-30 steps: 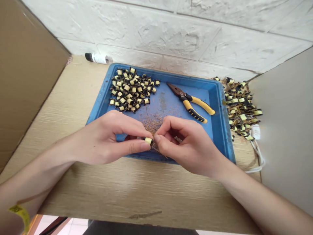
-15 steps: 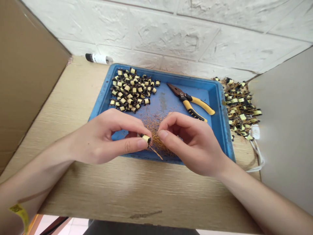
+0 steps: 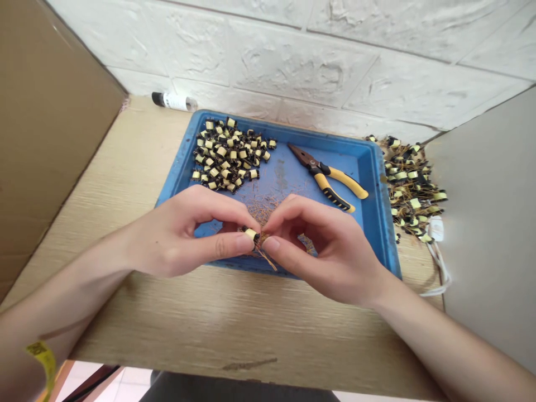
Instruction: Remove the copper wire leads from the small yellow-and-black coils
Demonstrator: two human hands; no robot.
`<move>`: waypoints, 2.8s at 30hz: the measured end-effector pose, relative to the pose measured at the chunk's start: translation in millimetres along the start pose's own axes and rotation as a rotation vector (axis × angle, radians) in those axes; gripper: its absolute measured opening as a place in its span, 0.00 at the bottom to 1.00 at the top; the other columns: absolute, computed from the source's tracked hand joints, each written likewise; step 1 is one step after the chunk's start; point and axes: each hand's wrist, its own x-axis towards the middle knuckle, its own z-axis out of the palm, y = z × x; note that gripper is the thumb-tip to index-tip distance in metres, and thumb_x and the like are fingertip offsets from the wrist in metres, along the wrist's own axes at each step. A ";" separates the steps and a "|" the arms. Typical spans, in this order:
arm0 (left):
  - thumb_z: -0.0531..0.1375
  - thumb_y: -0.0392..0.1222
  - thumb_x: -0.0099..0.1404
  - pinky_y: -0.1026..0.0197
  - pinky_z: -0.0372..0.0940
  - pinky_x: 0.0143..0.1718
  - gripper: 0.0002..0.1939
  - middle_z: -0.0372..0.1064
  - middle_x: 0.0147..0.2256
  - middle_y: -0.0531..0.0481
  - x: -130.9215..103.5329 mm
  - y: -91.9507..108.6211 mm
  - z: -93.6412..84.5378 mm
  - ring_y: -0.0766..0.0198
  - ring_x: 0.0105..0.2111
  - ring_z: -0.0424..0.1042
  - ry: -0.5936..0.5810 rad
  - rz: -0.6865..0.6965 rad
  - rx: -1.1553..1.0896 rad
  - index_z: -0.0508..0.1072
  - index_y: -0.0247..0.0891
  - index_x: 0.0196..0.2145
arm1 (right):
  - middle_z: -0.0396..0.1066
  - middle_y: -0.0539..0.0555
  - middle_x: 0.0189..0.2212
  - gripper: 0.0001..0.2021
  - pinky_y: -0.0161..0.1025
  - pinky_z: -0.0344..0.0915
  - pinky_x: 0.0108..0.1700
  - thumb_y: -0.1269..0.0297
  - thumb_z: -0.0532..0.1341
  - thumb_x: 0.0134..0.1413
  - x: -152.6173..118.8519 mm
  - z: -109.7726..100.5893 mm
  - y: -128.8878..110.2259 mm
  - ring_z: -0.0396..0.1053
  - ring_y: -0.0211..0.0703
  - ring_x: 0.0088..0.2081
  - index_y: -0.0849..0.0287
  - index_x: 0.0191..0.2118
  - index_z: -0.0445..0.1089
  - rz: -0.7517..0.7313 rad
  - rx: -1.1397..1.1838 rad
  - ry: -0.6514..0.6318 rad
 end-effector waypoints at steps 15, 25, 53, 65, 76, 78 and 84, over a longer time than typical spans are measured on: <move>0.63 0.35 0.70 0.74 0.65 0.33 0.05 0.79 0.32 0.57 1.1 -2.5 0.5 0.72 0.30 0.75 0.006 0.069 0.046 0.80 0.40 0.37 | 0.64 0.44 0.24 0.10 0.31 0.57 0.25 0.66 0.70 0.58 3.1 -0.5 -0.9 0.59 0.31 0.24 0.59 0.32 0.68 0.111 0.117 -0.067; 0.61 0.35 0.71 0.72 0.65 0.32 0.07 0.79 0.31 0.53 -2.3 -2.3 -0.5 0.71 0.29 0.73 -0.016 0.112 0.102 0.80 0.36 0.38 | 0.64 0.43 0.22 0.09 0.30 0.56 0.24 0.69 0.70 0.56 1.5 -2.2 -2.2 0.59 0.30 0.24 0.60 0.31 0.68 0.168 0.162 -0.076; 0.60 0.36 0.71 0.68 0.64 0.28 0.09 0.77 0.28 0.52 0.6 0.6 -1.2 0.69 0.26 0.72 -0.068 0.086 0.092 0.80 0.34 0.34 | 0.64 0.45 0.22 0.08 0.31 0.57 0.23 0.70 0.63 0.58 5.4 0.4 1.1 0.60 0.30 0.23 0.57 0.29 0.67 0.000 -0.033 0.269; 0.63 0.38 0.68 0.68 0.64 0.27 0.07 0.80 0.29 0.51 -1.8 -4.4 2.8 0.69 0.26 0.72 0.120 0.090 0.069 0.82 0.37 0.34 | 0.62 0.43 0.17 0.10 0.30 0.52 0.18 0.69 0.66 0.54 -0.5 -1.8 -4.6 0.55 0.29 0.19 0.57 0.25 0.67 -0.035 0.062 0.169; 0.62 0.39 0.68 0.68 0.63 0.27 0.08 0.79 0.28 0.50 0.4 -2.8 0.4 0.68 0.26 0.72 0.107 0.084 0.102 0.82 0.36 0.33 | 0.61 0.45 0.16 0.12 0.34 0.50 0.20 0.60 0.67 0.56 0.8 -4.4 -8.4 0.54 0.32 0.19 0.55 0.26 0.66 0.051 0.033 0.022; 0.62 0.39 0.69 0.68 0.63 0.28 0.09 0.79 0.28 0.49 0.9 -1.8 0.2 0.68 0.26 0.72 0.106 0.084 0.103 0.82 0.36 0.33 | 0.61 0.45 0.16 0.14 0.34 0.51 0.20 0.58 0.67 0.57 0.3 -4.3 -8.1 0.54 0.32 0.19 0.55 0.25 0.66 0.054 0.030 0.011; 0.62 0.39 0.69 0.67 0.63 0.28 0.09 0.79 0.28 0.49 0.8 -0.7 0.2 0.68 0.26 0.72 0.094 0.074 0.093 0.82 0.34 0.33 | 0.62 0.44 0.17 0.11 0.33 0.52 0.21 0.61 0.68 0.56 0.4 -3.4 -7.1 0.54 0.32 0.20 0.56 0.28 0.67 0.048 0.036 -0.047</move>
